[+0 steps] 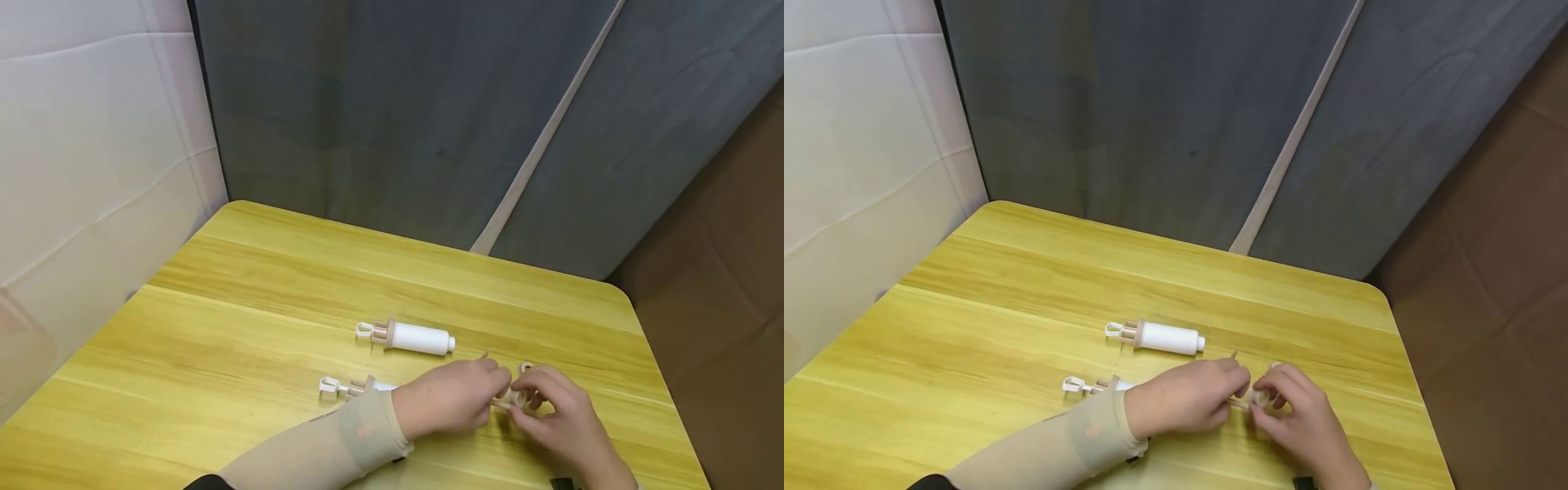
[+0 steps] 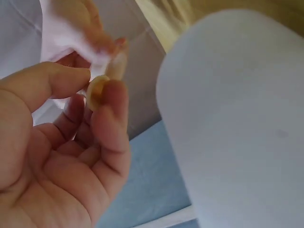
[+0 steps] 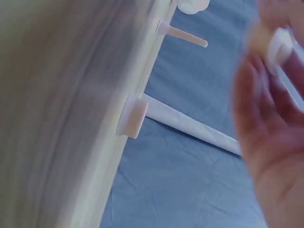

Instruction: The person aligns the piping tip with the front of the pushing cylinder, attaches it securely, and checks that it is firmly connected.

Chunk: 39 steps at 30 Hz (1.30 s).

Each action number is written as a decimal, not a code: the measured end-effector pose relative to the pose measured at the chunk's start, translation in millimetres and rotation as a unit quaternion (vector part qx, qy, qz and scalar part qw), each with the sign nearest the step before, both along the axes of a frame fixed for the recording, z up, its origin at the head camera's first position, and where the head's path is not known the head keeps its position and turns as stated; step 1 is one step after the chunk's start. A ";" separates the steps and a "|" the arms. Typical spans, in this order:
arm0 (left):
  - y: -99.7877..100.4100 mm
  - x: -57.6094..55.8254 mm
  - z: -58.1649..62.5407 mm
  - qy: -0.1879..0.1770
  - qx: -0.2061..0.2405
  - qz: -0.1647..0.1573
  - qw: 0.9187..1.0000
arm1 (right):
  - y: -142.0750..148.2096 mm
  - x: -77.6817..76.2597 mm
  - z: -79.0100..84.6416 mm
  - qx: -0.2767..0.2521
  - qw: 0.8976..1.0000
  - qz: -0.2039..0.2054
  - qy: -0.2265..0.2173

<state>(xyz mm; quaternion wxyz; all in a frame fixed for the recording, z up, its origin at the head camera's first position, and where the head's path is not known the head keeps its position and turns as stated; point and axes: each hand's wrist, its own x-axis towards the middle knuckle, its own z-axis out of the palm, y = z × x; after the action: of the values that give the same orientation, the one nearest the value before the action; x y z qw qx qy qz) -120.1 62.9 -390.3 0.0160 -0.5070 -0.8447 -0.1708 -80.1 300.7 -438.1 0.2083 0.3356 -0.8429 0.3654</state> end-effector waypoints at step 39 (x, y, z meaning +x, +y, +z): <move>-11.4 -0.5 9.4 0.014 0.146 0.075 0.986 | -28.2 2.5 19.3 -0.205 0.971 0.112 0.054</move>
<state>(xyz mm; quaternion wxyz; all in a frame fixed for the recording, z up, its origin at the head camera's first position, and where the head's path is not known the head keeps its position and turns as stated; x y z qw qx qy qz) -120.6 51.5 -380.9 0.1145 -0.4364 -0.8461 -0.2838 -77.6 272.5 -418.8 0.2755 0.3969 -0.6945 0.5331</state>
